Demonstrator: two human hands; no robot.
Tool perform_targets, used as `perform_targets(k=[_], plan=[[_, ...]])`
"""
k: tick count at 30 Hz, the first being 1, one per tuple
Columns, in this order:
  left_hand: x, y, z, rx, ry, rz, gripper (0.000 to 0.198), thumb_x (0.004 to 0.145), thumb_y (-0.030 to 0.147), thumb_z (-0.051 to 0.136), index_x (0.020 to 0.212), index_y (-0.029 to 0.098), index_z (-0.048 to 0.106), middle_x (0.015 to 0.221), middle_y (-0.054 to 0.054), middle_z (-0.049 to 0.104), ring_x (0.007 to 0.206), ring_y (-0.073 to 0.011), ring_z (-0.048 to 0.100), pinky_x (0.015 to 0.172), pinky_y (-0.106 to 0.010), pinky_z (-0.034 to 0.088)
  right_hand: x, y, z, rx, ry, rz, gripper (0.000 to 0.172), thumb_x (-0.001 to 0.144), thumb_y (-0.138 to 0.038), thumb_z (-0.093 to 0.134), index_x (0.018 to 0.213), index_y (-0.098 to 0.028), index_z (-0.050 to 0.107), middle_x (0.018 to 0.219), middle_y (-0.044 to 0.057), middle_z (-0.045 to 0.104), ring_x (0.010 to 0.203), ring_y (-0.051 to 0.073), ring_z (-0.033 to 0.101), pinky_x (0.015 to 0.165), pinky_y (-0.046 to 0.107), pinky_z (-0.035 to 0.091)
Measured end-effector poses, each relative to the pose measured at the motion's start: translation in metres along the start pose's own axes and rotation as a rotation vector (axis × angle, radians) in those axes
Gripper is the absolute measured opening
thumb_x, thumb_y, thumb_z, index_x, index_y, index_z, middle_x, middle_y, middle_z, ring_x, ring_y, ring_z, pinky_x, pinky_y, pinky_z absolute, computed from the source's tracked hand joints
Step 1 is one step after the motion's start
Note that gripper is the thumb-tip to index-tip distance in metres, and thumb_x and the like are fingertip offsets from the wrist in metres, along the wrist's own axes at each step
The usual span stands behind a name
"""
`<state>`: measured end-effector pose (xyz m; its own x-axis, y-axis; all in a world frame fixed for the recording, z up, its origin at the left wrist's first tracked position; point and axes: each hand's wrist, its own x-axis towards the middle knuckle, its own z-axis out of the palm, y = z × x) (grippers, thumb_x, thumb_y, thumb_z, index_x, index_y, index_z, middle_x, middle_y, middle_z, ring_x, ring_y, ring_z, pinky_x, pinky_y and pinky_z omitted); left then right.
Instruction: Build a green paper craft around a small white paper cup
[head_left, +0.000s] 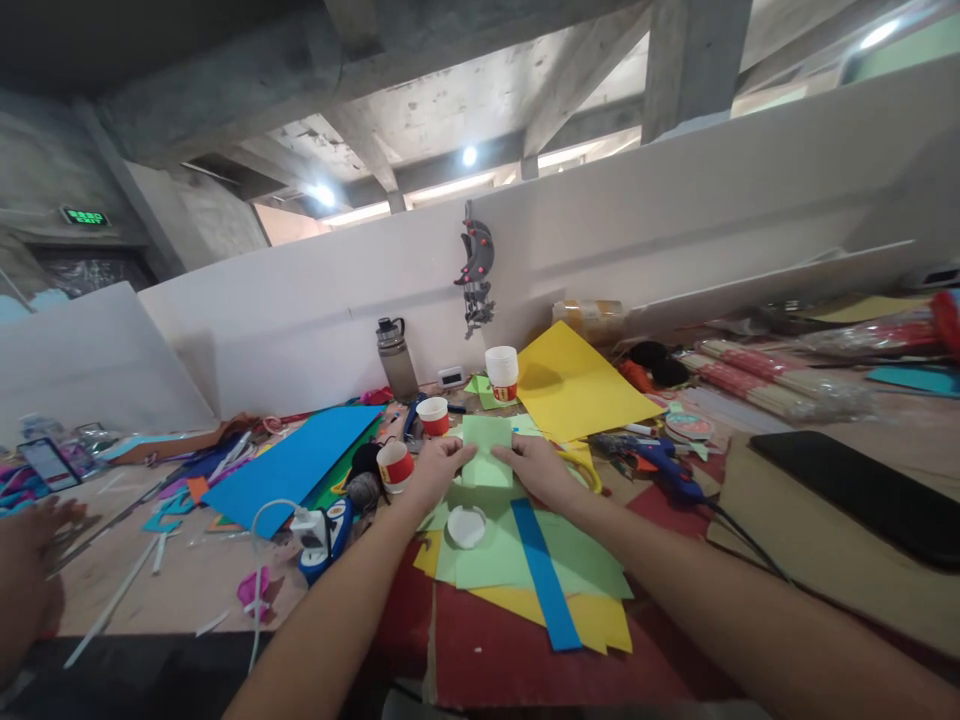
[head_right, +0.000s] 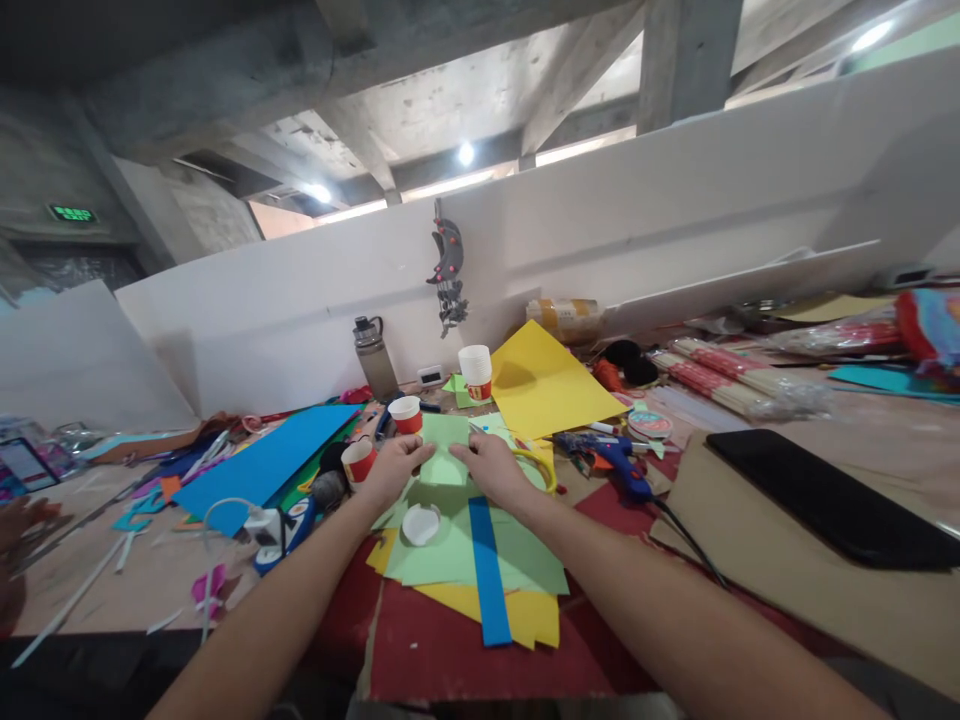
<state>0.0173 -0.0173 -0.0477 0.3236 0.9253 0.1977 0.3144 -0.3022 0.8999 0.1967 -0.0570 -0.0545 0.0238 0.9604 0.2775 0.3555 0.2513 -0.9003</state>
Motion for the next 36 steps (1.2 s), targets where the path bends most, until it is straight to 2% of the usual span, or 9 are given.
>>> perform_targets(k=[5,9,12,15,17,20,25,32,36], plan=[[-0.002,-0.001,0.005,-0.048,0.048,-0.012,0.053,0.065,0.066,0.062,0.055,0.015,0.051,0.047,0.005,0.043,0.045,-0.0071,0.032,0.046,-0.023,0.022,0.001,0.0,-0.003,-0.017,-0.024,-0.012,0.032,0.076,-0.047,0.053,0.06,-0.019,0.054,0.049,-0.003,0.051,0.05,0.014,0.047,0.048,0.024,0.035],[-0.004,0.008,0.001,-0.095,0.002,-0.077,0.059,0.074,0.071,0.045,0.064,0.015,0.057,0.053,0.001,0.051,0.047,-0.0099,0.041,0.047,-0.023,0.028,0.005,0.0,-0.013,-0.057,-0.008,-0.012,0.031,0.076,-0.045,0.053,0.059,-0.019,0.054,0.052,-0.002,0.054,0.055,0.015,0.049,0.052,0.025,0.034],[-0.011,0.025,-0.019,0.167,-0.241,0.005,0.047,0.068,0.058,0.064,0.089,0.016,0.066,0.079,-0.004,0.065,0.068,-0.0142,0.056,0.06,-0.024,0.039,0.009,0.001,-0.022,-0.099,0.004,-0.013,0.026,0.075,-0.042,0.055,0.061,-0.02,0.053,0.055,-0.002,0.055,0.056,0.015,0.049,0.053,0.025,0.033],[-0.021,0.04,-0.039,0.44,-0.568,0.053,0.059,0.054,0.046,0.079,0.107,0.022,0.065,0.097,-0.005,0.066,0.079,-0.017,0.058,0.069,-0.025,0.042,0.012,0.004,-0.029,-0.164,0.02,-0.004,0.025,0.073,-0.039,0.059,0.06,-0.021,0.046,0.053,-0.004,0.05,0.054,0.014,0.046,0.051,0.025,0.029],[-0.026,0.042,-0.044,0.537,-0.672,0.087,0.072,0.048,0.041,0.084,0.115,0.025,0.062,0.101,-0.005,0.064,0.081,-0.0181,0.057,0.071,-0.026,0.042,0.013,0.006,-0.03,-0.212,0.021,0.009,0.028,0.072,-0.039,0.061,0.059,-0.022,0.041,0.052,-0.005,0.047,0.052,0.013,0.043,0.051,0.025,0.028],[-0.03,0.038,-0.042,0.611,-0.766,0.131,0.069,0.049,0.039,0.083,0.114,0.027,0.062,0.103,-0.004,0.062,0.085,-0.0195,0.057,0.071,-0.026,0.041,0.014,0.009,-0.028,-0.274,-0.004,0.025,0.031,0.072,-0.037,0.062,0.058,-0.022,0.038,0.051,-0.005,0.045,0.052,0.013,0.043,0.051,0.025,0.027],[-0.029,0.035,-0.041,0.611,-0.631,0.153,0.051,0.054,0.036,0.079,0.101,0.023,0.065,0.094,-0.003,0.063,0.08,-0.0195,0.057,0.067,-0.026,0.041,0.012,0.013,-0.024,-0.34,-0.055,0.031,0.028,0.074,-0.035,0.062,0.061,-0.022,0.041,0.055,-0.003,0.051,0.055,0.014,0.047,0.051,0.025,0.028],[-0.025,0.037,-0.051,0.447,-0.293,0.171,0.05,0.063,0.021,0.067,0.112,0.021,0.059,0.105,-0.007,0.064,0.078,-0.018,0.06,0.069,-0.027,0.045,0.0,0.008,-0.017,-0.346,-0.217,0.036,0.018,0.079,-0.038,0.058,0.078,-0.021,0.052,0.057,-0.002,0.058,0.055,0.016,0.052,0.05,0.026,0.029],[-0.021,0.034,-0.045,0.314,-0.26,0.121,0.052,0.065,0.03,0.072,0.113,0.019,0.056,0.109,-0.009,0.062,0.084,-0.0184,0.06,0.071,-0.028,0.047,-0.005,-0.001,-0.016,-0.354,-0.269,0.033,0.014,0.082,-0.035,0.053,0.082,-0.02,0.053,0.055,-0.003,0.058,0.049,0.014,0.049,0.048,0.026,0.028]])
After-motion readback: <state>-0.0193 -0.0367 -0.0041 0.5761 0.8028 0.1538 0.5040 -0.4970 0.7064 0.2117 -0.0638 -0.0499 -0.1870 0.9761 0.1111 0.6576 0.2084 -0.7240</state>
